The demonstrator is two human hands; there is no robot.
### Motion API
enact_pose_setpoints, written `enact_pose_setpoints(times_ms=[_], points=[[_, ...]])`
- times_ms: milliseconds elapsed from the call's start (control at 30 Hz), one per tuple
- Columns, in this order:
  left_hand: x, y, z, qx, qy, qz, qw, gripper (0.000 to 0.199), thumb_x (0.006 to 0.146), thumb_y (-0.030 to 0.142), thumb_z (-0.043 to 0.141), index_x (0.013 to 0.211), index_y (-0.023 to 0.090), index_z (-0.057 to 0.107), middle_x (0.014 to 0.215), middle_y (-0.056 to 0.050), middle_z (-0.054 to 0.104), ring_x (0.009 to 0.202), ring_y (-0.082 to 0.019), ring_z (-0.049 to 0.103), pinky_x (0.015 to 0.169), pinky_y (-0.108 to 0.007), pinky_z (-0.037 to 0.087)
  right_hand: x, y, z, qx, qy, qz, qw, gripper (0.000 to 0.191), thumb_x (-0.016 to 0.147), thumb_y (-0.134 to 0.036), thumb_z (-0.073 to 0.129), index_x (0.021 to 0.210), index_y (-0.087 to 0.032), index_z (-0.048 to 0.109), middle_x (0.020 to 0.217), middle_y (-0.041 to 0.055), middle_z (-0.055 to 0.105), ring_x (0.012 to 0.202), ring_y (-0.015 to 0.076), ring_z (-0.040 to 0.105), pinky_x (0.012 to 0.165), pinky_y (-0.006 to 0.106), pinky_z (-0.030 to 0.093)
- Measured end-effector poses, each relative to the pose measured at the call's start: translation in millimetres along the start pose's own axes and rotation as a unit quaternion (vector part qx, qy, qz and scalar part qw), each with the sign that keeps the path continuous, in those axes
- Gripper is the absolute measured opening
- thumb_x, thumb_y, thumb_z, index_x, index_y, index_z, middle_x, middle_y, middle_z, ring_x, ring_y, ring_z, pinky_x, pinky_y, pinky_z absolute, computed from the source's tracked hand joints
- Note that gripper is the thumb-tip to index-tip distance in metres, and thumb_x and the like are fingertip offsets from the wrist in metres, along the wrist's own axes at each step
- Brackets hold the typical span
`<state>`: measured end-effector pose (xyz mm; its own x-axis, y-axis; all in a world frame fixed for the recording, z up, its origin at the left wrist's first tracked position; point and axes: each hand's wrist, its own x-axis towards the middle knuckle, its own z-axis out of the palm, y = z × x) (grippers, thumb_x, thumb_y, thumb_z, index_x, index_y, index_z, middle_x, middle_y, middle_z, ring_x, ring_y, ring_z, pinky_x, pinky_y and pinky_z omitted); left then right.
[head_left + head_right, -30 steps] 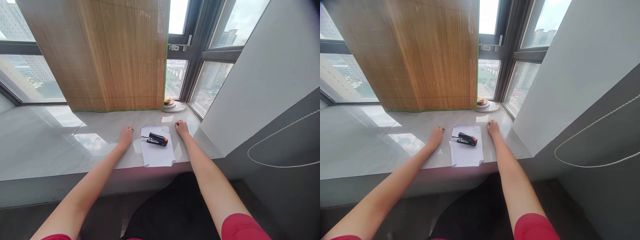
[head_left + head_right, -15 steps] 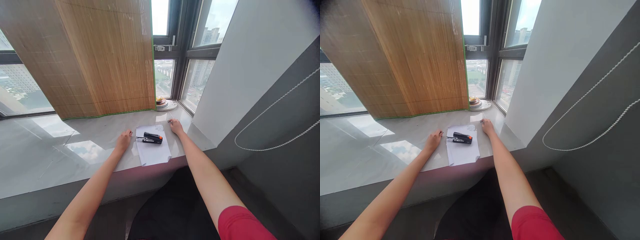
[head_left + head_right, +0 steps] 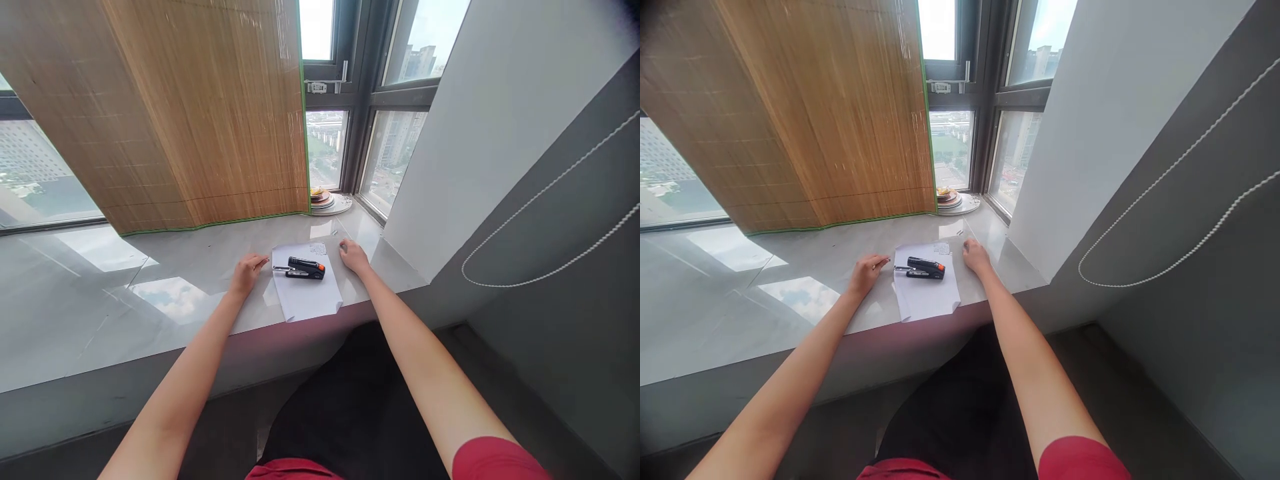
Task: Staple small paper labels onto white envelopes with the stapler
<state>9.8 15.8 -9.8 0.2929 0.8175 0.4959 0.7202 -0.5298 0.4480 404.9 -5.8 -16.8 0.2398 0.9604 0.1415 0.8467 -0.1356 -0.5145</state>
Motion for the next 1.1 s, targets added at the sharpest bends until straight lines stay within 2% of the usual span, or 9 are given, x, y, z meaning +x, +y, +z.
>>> enact_pose_setpoints(times_ms=[133,267,400,567,667,833,900,967,1100], points=[[0,5,-2.0,-0.064,0.050,-0.014,0.997,0.022,0.102,0.030,0.064,0.101,0.022,0.084,0.103,-0.010,0.082,0.098,-0.027,0.073,0.089,-0.037,0.056,-37,-7,5,-0.029,0.033,0.030,0.999,0.041,0.106,-0.016,0.043,0.138,-0.016,0.069,0.146,0.0204,0.071,0.137,0.0331,0.064,0.121,0.044,0.044],[1,16,3.4,-0.113,0.065,-0.052,0.990,0.029,0.110,0.035,0.051,0.107,0.020,0.075,0.099,-0.009,0.081,0.089,-0.022,0.073,0.084,-0.034,0.054,-54,-18,8,-0.077,0.049,0.024,0.996,0.047,0.103,-0.011,0.038,0.138,-0.015,0.068,0.149,0.0247,0.067,0.145,0.0362,0.058,0.125,0.048,0.038],[3,20,8.2,-0.098,0.040,-0.038,0.994,0.025,0.109,0.033,0.048,0.108,0.021,0.070,0.086,-0.005,0.074,0.075,-0.020,0.065,0.078,-0.033,0.052,-53,-23,7,-0.099,0.042,0.020,0.994,0.048,0.103,-0.012,0.035,0.139,-0.013,0.067,0.149,0.0270,0.065,0.144,0.0376,0.057,0.124,0.052,0.038],[4,15,6.5,-0.102,0.037,-0.004,0.994,0.026,0.108,0.031,0.052,0.108,0.021,0.076,0.107,-0.010,0.078,0.094,-0.023,0.070,0.090,-0.034,0.056,-47,-21,7,-0.129,0.006,0.006,0.992,0.056,0.102,-0.013,0.032,0.152,-0.011,0.057,0.158,0.0286,0.055,0.148,0.0413,0.049,0.126,0.061,0.034],[3,13,5.9,-0.109,0.025,0.016,0.994,0.028,0.107,0.031,0.056,0.110,0.020,0.081,0.108,-0.011,0.079,0.095,-0.023,0.071,0.092,-0.036,0.057,-44,-20,4,-0.143,-0.039,-0.002,0.989,0.059,0.101,-0.013,0.033,0.158,-0.010,0.049,0.165,0.0286,0.048,0.155,0.0444,0.041,0.128,0.067,0.029],[0,13,7.8,-0.138,0.030,0.042,0.989,0.027,0.103,0.034,0.065,0.114,0.021,0.086,0.117,-0.011,0.080,0.102,-0.024,0.072,0.091,-0.037,0.059,-45,-23,-6,-0.143,-0.076,-0.013,0.987,0.058,0.101,-0.015,0.039,0.157,-0.005,0.052,0.168,0.0327,0.044,0.157,0.0468,0.040,0.128,0.072,0.029],[0,13,8.9,-0.153,0.019,0.050,0.987,0.026,0.102,0.034,0.068,0.114,0.022,0.086,0.119,-0.011,0.080,0.100,-0.024,0.073,0.091,-0.037,0.059,-42,-27,-15,-0.147,-0.096,-0.013,0.984,0.056,0.099,-0.017,0.047,0.153,-0.005,0.057,0.166,0.0335,0.047,0.155,0.0467,0.044,0.126,0.071,0.034],[0,13,10.0,-0.164,0.002,0.057,0.985,0.023,0.100,0.032,0.071,0.112,0.021,0.087,0.118,-0.011,0.081,0.093,-0.022,0.072,0.090,-0.038,0.059,-34,-33,-28,-0.153,-0.128,-0.010,0.980,0.050,0.094,-0.021,0.058,0.141,-0.005,0.067,0.156,0.0328,0.058,0.145,0.0457,0.056,0.120,0.066,0.045],[1,13,11.8,-0.166,-0.030,0.067,0.983,0.020,0.099,0.028,0.070,0.110,0.021,0.084,0.111,-0.010,0.079,0.094,-0.022,0.071,0.087,-0.037,0.058,-8,-56,-60,-0.144,-0.193,-0.042,0.970,0.019,0.082,-0.021,0.075,0.098,-0.018,0.083,0.113,0.0172,0.080,0.108,0.0350,0.075,0.099,0.047,0.060]])
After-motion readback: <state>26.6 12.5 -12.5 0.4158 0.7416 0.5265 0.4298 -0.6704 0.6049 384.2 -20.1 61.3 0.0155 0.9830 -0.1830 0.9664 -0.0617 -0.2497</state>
